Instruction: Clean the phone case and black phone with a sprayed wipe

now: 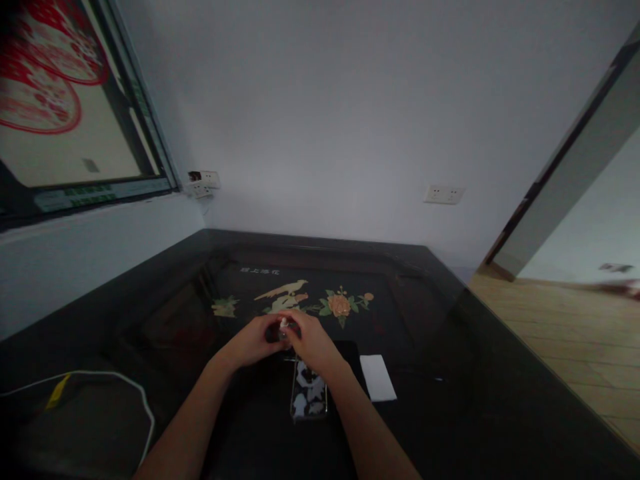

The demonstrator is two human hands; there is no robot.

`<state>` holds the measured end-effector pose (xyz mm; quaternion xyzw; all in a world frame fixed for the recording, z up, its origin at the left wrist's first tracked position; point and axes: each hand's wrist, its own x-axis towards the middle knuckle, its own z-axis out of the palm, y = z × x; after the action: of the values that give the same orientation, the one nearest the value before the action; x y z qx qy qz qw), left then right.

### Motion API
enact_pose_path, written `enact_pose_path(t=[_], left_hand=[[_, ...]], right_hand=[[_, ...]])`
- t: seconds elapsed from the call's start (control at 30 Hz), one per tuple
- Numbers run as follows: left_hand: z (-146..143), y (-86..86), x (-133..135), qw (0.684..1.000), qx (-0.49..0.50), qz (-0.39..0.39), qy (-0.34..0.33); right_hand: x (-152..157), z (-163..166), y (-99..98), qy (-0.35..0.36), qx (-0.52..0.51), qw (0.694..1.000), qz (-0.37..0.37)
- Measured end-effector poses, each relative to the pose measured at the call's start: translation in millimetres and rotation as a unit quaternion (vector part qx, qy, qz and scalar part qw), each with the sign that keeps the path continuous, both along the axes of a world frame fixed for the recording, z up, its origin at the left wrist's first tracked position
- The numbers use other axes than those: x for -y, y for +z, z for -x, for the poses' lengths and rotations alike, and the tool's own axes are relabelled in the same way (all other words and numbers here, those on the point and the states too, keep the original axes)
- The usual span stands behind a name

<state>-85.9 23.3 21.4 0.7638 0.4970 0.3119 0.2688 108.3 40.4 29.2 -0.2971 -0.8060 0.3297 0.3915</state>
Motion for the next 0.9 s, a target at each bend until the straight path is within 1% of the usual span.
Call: enact_pose_path(t=[0.07, 0.17, 0.23, 0.3, 0.43, 0.67, 0.8, 0.9], left_hand=[[-0.4, 1.4, 0.2, 1.000, -0.005, -0.004, -0.004], [-0.8, 3.2, 0.5, 1.000, -0.019, 0.001, -0.005], [-0.6, 3.2, 0.4, 1.000, -0.020, 0.003, -0.001], [-0.1, 2.5, 0.2, 1.000, -0.015, 0.005, 0.002], [0.3, 1.7, 0.0, 1.000, -0.004, 0.008, 0.001], [-0.2, 5.4, 1.6, 0.999, -0.028, 0.018, 0.007], [0.8, 3.1, 1.0, 0.999, -0.040, 0.028, 0.016], [1.1, 0.8, 0.0, 0.999, -0.029, 0.025, 0.006]], right_hand=[[-1.6, 2.2, -2.8, -0.031, -0.009, 0.999, 0.011], [0.5, 3.2, -3.4, -0.059, -0.019, 0.998, 0.001], [3.8, 2.1, -0.9, -0.058, -0.022, 0.998, -0.013], [6.6, 0.4, 2.3, -0.042, -0.016, 0.999, -0.022], [7.4, -1.7, 5.0, -0.004, 0.001, 1.000, -0.019], [0.9, -4.9, 0.5, -0.049, -0.001, 0.999, 0.008], [-1.0, -7.1, 0.6, -0.082, -0.016, 0.997, 0.005], [0.4, -5.6, 0.9, -0.061, -0.032, 0.998, 0.004]])
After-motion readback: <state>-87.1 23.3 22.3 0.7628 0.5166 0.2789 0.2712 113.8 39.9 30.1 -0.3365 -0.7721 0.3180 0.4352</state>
